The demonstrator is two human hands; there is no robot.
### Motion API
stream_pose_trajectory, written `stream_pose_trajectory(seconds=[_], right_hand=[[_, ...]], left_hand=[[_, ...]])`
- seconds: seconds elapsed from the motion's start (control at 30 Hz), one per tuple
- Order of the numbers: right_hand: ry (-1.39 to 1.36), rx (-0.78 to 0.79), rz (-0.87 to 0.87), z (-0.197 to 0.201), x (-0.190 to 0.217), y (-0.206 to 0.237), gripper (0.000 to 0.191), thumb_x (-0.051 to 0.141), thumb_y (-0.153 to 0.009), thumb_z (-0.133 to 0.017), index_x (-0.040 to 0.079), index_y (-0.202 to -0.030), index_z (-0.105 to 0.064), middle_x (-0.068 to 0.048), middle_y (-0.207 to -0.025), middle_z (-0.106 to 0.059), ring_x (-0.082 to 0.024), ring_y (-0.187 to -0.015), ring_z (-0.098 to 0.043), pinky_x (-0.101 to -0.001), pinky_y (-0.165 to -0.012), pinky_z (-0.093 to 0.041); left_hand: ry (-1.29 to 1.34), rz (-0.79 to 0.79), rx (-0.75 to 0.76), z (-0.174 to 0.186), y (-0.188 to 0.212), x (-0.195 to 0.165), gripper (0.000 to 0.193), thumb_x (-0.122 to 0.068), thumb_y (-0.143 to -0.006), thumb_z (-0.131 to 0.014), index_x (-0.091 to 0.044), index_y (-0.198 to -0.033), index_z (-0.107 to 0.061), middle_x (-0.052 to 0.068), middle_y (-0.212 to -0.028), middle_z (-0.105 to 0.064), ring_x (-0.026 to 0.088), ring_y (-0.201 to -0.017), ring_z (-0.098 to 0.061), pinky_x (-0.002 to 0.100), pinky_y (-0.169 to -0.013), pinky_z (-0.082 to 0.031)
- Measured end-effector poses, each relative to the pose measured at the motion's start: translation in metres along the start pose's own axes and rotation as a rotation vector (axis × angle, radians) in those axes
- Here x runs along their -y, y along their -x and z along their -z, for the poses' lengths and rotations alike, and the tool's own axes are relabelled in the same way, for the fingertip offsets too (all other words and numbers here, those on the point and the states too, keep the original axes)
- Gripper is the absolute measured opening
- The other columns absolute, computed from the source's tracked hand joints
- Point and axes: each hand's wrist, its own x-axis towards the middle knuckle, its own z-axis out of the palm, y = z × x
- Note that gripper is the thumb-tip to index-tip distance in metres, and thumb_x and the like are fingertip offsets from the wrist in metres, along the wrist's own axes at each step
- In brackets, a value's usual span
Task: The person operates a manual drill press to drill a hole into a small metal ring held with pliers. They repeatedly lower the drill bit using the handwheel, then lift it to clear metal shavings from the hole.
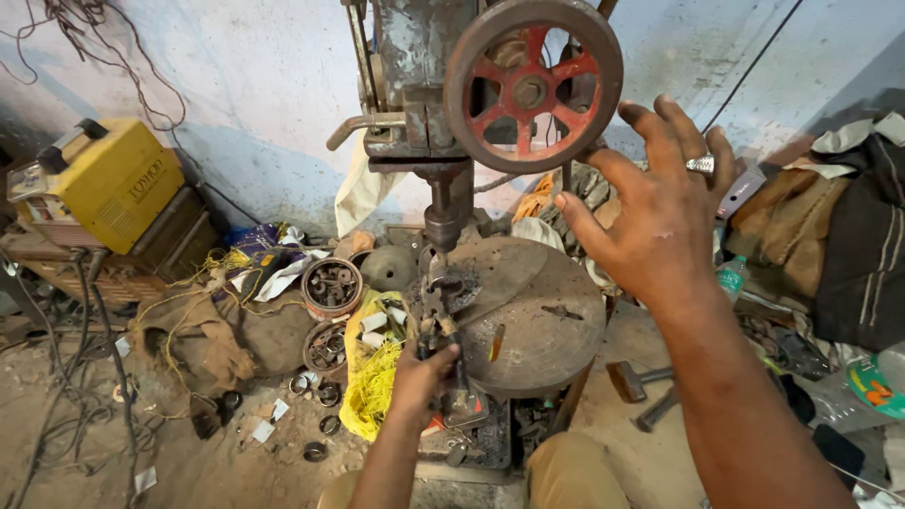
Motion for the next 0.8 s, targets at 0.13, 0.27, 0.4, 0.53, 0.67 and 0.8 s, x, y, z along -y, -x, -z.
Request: stream_pose_trajectory(seconds=[0.13,0.27,0.4,0.53,0.67,0.8], right_hand=[[-0.033,-0.007,-0.011,0.002,0.002,-0.001,0.043,0.045,-0.09,-0.082,0.012,-0.117,-0.078,-0.018,-0.148,-0.057,-0.035,-0.153,-0.036,-0.0594,-0.123,-0.015],[-0.048,-0.016,0.003,0.003,0.003,-0.002,0.044,0.045,-0.089,-0.082,0.012,-0.118,-0.078,-0.019,-0.145,-0.058,-0.036,-0.151,-0.038,-0.0595,-0.122,-0.016],[-0.048,-0.015,0.008,0.002,0.001,-0.002,0.043,0.045,-0.089,-0.082,0.012,-0.118,-0.078,-0.02,-0.143,-0.058,-0.037,-0.151,-0.039,-0.0592,-0.123,-0.017],[-0.048,-0.007,0.008,0.0,-0.001,-0.002,0.042,0.044,-0.089,-0.082,0.012,-0.116,-0.079,-0.02,-0.144,-0.059,-0.037,-0.151,-0.039,-0.0589,-0.122,-0.017],[-0.023,-0.016,0.018,-0.002,-0.003,-0.001,0.043,0.046,-0.09,-0.082,0.012,-0.116,-0.079,-0.021,-0.142,-0.058,-0.037,-0.151,-0.039,-0.0582,-0.123,-0.016],[-0.017,-0.014,0.021,-0.003,-0.004,0.0,0.044,0.047,-0.091,-0.081,0.012,-0.117,-0.078,-0.02,-0.145,-0.058,-0.036,-0.153,-0.039,-0.0567,-0.125,-0.016]], left_hand=[[-0.075,-0.127,-0.083,-0.016,0.0,0.011,0.036,-0.005,-0.081,-0.079,-0.004,-0.111,-0.059,0.011,-0.091,-0.07,0.02,-0.072,-0.069,0.038,-0.06,-0.063],[-0.141,-0.236,-0.095,-0.026,-0.005,0.017,0.035,-0.005,-0.08,-0.079,0.0,-0.107,-0.058,0.013,-0.085,-0.071,0.02,-0.062,-0.068,0.038,-0.053,-0.059],[-0.341,-0.173,-0.16,-0.025,-0.003,0.015,0.039,-0.013,-0.084,-0.078,-0.001,-0.117,-0.061,0.015,-0.083,-0.072,0.022,-0.06,-0.066,0.036,-0.055,-0.053],[-0.833,-0.395,-0.298,-0.017,0.007,0.008,0.051,-0.029,-0.081,-0.081,-0.004,-0.122,-0.062,0.019,-0.107,-0.07,0.033,-0.088,-0.068,0.043,-0.076,-0.055],[-1.186,-0.43,-0.362,-0.014,0.026,0.001,0.071,-0.05,-0.083,-0.075,-0.006,-0.136,-0.056,0.021,-0.134,-0.057,0.04,-0.117,-0.059,0.049,-0.097,-0.051],[-1.349,-0.467,-0.35,-0.018,0.053,-0.018,0.072,-0.053,-0.088,-0.067,-0.008,-0.142,-0.05,0.019,-0.142,-0.049,0.036,-0.134,-0.047,0.054,-0.108,-0.04]])
